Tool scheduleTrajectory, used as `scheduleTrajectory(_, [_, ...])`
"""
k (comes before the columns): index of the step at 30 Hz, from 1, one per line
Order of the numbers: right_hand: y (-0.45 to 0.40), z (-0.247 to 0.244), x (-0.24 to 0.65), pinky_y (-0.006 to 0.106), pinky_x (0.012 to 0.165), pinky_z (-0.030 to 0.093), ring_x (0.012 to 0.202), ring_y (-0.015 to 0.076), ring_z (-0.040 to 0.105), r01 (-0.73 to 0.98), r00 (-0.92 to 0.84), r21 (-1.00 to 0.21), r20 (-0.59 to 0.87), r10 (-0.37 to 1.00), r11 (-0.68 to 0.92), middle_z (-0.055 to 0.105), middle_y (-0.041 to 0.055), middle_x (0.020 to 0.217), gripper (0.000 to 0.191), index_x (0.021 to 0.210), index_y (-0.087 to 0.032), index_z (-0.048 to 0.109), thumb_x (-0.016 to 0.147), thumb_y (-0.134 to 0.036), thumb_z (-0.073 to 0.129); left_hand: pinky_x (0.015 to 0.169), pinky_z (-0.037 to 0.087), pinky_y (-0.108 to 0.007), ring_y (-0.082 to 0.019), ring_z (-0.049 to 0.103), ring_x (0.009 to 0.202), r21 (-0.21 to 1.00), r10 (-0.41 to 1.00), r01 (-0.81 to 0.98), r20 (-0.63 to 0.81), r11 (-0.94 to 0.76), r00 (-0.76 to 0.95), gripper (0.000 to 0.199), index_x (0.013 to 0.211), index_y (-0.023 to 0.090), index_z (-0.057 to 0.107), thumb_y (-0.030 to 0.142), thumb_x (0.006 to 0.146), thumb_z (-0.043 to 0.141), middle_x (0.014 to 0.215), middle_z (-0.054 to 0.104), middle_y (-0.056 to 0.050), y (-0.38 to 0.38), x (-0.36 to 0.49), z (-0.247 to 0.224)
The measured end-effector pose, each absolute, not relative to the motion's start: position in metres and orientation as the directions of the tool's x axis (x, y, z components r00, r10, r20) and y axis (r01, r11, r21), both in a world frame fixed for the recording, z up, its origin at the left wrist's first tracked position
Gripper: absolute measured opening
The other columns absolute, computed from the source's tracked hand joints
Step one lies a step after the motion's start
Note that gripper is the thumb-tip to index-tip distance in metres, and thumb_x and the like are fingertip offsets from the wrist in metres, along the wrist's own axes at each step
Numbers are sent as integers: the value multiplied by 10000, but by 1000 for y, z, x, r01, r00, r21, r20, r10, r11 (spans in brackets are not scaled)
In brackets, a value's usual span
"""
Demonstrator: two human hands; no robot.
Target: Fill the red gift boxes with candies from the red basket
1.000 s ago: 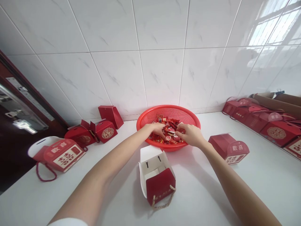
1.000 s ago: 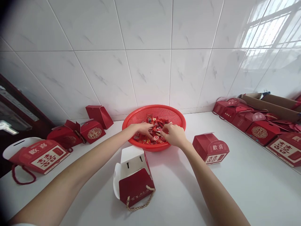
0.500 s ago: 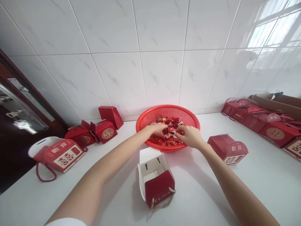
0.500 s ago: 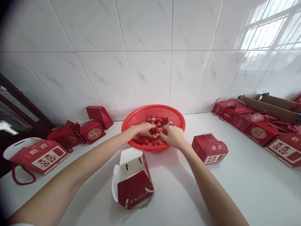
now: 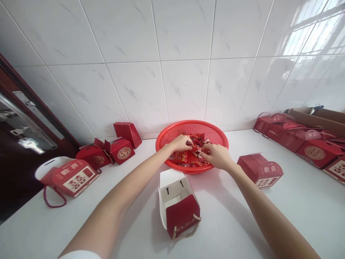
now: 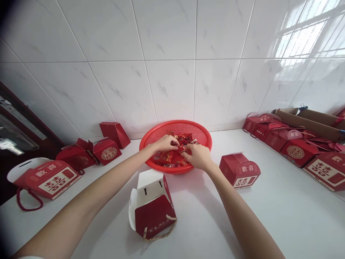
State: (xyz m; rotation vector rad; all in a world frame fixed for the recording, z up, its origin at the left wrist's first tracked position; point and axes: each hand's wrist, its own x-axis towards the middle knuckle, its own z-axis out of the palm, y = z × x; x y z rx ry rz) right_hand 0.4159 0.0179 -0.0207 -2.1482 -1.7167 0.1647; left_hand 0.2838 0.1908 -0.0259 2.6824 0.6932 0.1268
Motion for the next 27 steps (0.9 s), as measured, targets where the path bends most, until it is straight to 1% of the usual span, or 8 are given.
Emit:
scheduleTrajectory(3, [19, -22, 416, 287, 605, 338, 802, 213, 683, 904, 257, -386, 153, 954, -182, 757, 34, 863, 157, 901, -219, 685, 940, -331, 582, 966, 497, -291, -229, 693, 1048, 462, 496, 416, 62, -783, 866, 240, 1012, 227, 801, 268, 832, 648, 1108, 787, -18, 191, 284, -22])
scheduleTrajectory(5, [20, -24, 417, 287, 633, 370, 850, 219, 696, 895, 279, -404, 174, 944, -190, 768, 51, 977, 173, 1036, -216, 666, 947, -334, 575, 979, 500, -304, -237, 685, 1078, 532, 494, 375, 95, -759, 864, 267, 1047, 196, 792, 300, 853, 640, 1142, 780, -44, 192, 283, -19])
scheduleTrajectory(9, [24, -28, 419, 309, 702, 421, 901, 231, 698, 840, 344, -516, 261, 902, -171, 727, 100, 1218, 392, 1292, -207, 537, 945, -384, 581, 977, 506, -332, -248, 679, 1098, 667, 441, 264, 108, -697, 891, 332, 1095, 161, 771, 369, 867, 651, 1178, 768, -78, 192, 282, -13])
scheduleTrajectory(12, [27, -31, 424, 322, 662, 405, 815, 252, 687, 778, 368, -616, 289, 884, -123, 762, 90, 1036, 249, 1062, -210, 611, 882, -379, 637, 943, 514, -346, -254, 689, 1057, 737, 386, 203, 85, -645, 919, 368, 1069, 164, 777, 428, 825, 695, 1132, 775, -78, 189, 281, -12])
scheduleTrajectory(16, [29, -35, 430, 314, 614, 403, 669, 225, 660, 733, 348, -677, 289, 892, -66, 701, 16, 696, 148, 792, -233, 572, 843, -352, 644, 907, 492, -342, -242, 677, 982, 784, 346, 170, 60, -597, 936, 398, 966, 174, 788, 512, 761, 747, 1021, 772, -65, 187, 282, -14])
scheduleTrajectory(19, [30, -37, 434, 312, 609, 439, 660, 211, 664, 682, 338, -731, 321, 885, 5, 689, 11, 718, 169, 753, -238, 527, 826, -351, 628, 785, 467, -325, -203, 628, 831, 798, 366, 181, 53, -575, 929, 444, 848, 174, 760, 610, 785, 704, 858, 720, -40, 187, 282, -16])
scheduleTrajectory(22, [31, -38, 437, 319, 598, 495, 655, 207, 685, 616, 325, -784, 344, 881, 79, 680, 19, 766, 206, 764, -243, 478, 833, -403, 588, 619, 367, -302, -146, 469, 619, 788, 383, 227, 12, -572, 924, 534, 657, 172, 672, 688, 797, 665, 619, 528, 14, 187, 282, -17])
scheduleTrajectory(27, [30, -35, 441, 346, 600, 578, 623, 217, 725, 340, 314, -915, 327, 892, 216, 674, 0, 743, 340, 847, -245, 483, 791, -536, 650, 598, 308, -288, -132, 393, 612, 754, 356, 287, -76, -590, 931, 576, 615, 174, 673, 733, 755, 689, 605, 438, 29, 188, 282, -19])
